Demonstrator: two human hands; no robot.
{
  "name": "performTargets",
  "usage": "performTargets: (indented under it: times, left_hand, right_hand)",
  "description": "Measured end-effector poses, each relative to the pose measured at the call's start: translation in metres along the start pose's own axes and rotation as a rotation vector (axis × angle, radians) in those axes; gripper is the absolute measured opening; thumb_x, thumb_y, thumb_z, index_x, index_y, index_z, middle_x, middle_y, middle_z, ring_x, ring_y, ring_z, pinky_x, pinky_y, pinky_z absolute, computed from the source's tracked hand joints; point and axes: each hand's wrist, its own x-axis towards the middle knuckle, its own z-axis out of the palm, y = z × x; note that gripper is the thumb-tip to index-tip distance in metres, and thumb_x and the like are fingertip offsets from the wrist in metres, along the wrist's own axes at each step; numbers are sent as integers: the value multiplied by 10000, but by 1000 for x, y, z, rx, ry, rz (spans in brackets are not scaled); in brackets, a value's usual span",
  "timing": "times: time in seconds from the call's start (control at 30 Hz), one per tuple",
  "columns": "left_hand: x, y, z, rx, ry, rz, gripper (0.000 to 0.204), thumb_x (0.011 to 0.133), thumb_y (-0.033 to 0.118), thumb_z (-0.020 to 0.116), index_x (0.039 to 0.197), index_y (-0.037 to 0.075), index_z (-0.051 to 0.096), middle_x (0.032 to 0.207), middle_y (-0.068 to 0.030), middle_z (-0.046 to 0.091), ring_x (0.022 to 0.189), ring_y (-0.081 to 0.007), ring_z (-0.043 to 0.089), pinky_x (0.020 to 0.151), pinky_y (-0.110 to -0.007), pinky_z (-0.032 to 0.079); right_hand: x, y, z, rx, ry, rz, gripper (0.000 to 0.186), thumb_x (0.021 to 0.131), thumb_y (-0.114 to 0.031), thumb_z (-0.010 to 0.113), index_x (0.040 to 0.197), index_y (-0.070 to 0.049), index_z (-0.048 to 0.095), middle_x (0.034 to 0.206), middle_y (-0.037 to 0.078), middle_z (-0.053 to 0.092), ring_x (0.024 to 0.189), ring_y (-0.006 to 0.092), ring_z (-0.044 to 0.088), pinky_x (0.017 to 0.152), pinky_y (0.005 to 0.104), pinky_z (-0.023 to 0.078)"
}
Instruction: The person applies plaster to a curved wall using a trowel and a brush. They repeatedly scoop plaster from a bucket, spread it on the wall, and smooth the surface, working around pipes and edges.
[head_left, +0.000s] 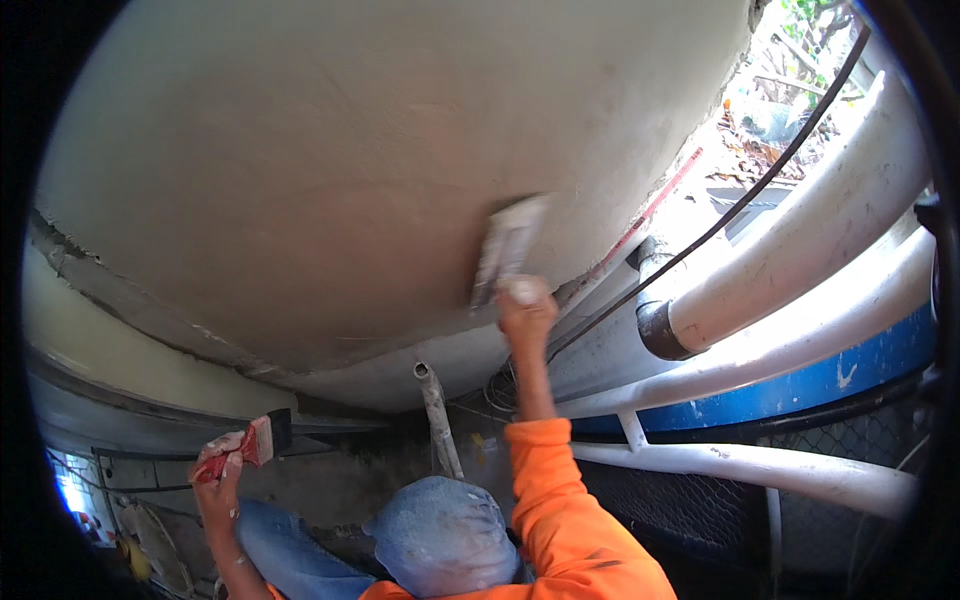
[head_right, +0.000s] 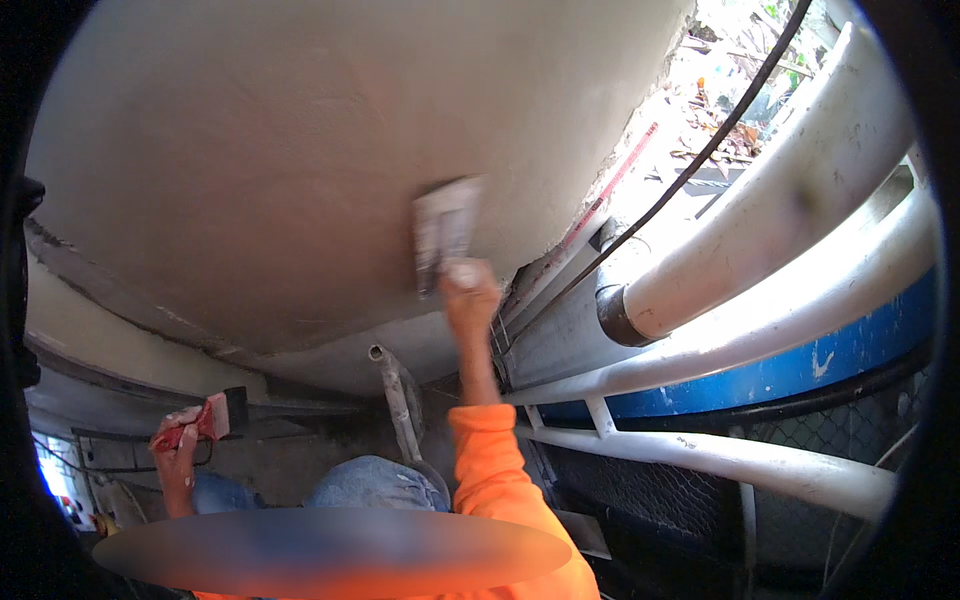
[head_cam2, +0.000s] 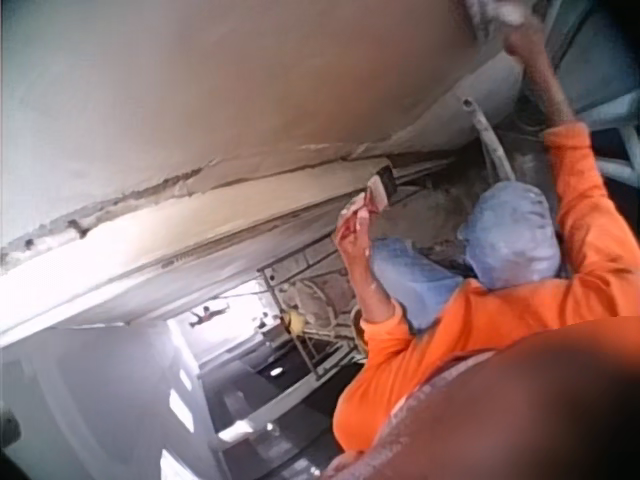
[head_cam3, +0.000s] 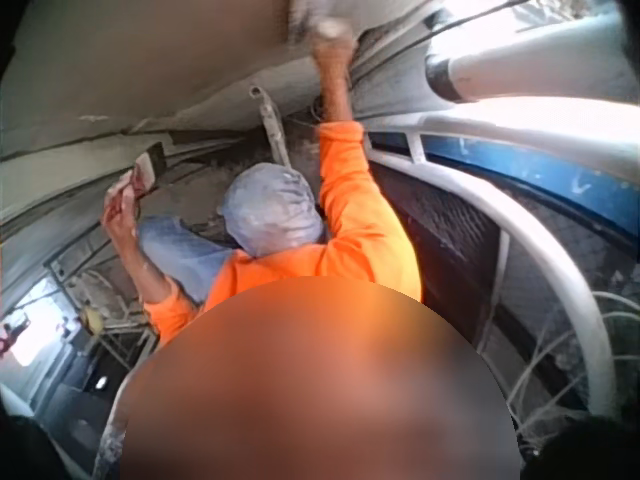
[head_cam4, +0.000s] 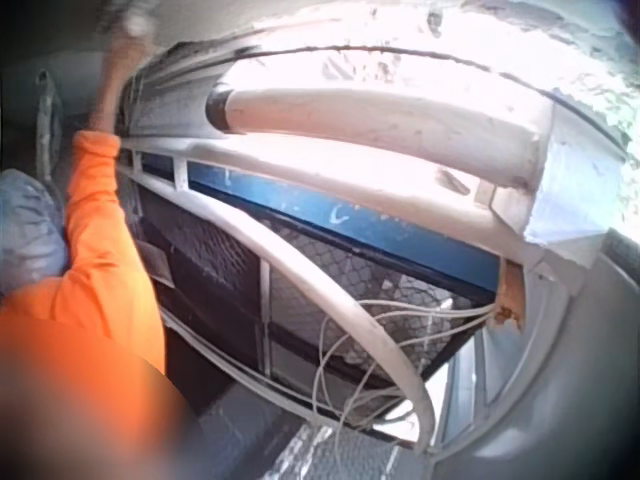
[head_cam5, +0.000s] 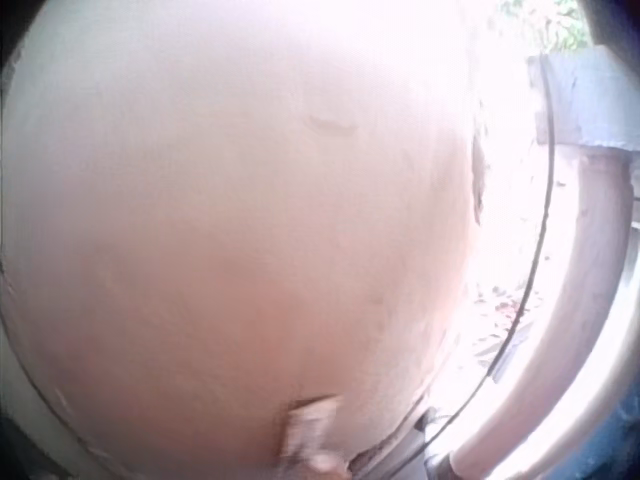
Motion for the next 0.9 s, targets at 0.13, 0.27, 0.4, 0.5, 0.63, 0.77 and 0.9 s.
performTargets:
  times: [0.13,0.27,0.4,0.5,0.63,0.77,0.9]
  left_hand:
    - [14,1,16,-29,-50,23,127,948,4,689,1073,-9,711,1124,-143,742,1128,-238,680,1010,-384,514]
    - [11,0,16,-7,-95,91,127,938,-16,691,1063,-14,712,1106,-164,750,1105,-249,694,998,-387,526]
    - [1,-7,7,-60,-75,81,123,935,-16,709,1057,-14,693,1115,-180,751,1109,-267,699,1011,-417,530]
    - [1,-12,2,-73,-43,108,134,940,-5,711,1072,-9,689,1124,-179,749,1119,-269,696,1014,-425,530]
    - [5,-11,-1,29,-71,112,131,943,12,718,1071,2,687,1132,-170,749,1123,-275,693,1011,-424,528]
    - [-3,-7,-7,66,-75,116,125,946,6,713,1066,9,678,1131,-159,750,1130,-277,689,1029,-422,516]
    - [-23,-8,-26,203,35,-11,142,961,14,702,1095,23,658,1182,-161,730,1168,-266,667,1057,-418,491]
  right_hand:
    - [-67,-35,58,-43,-229,-278,181,829,-73,805,961,-53,683,969,137,712,898,341,710,782,406,555]
    - [-89,-32,34,-40,-181,-316,191,844,-69,828,942,-53,664,910,105,711,767,236,703,701,361,565]
    - [-86,5,-34,300,-75,293,189,932,-80,772,977,-75,588,752,40,648,589,107,614,488,258,491]
    - [-82,42,-64,330,6,495,165,922,-73,776,977,-55,622,773,33,640,620,112,611,553,274,498]
    - [-66,88,-76,274,-25,400,168,920,-72,776,1037,-40,661,808,11,639,683,105,606,647,281,503]
    - [-33,126,-68,283,36,374,190,918,-67,779,1070,-33,671,858,11,660,744,100,612,691,263,506]
    - [-1,154,-62,353,41,307,197,911,-75,794,1063,-49,673,841,4,667,703,88,598,639,240,500]
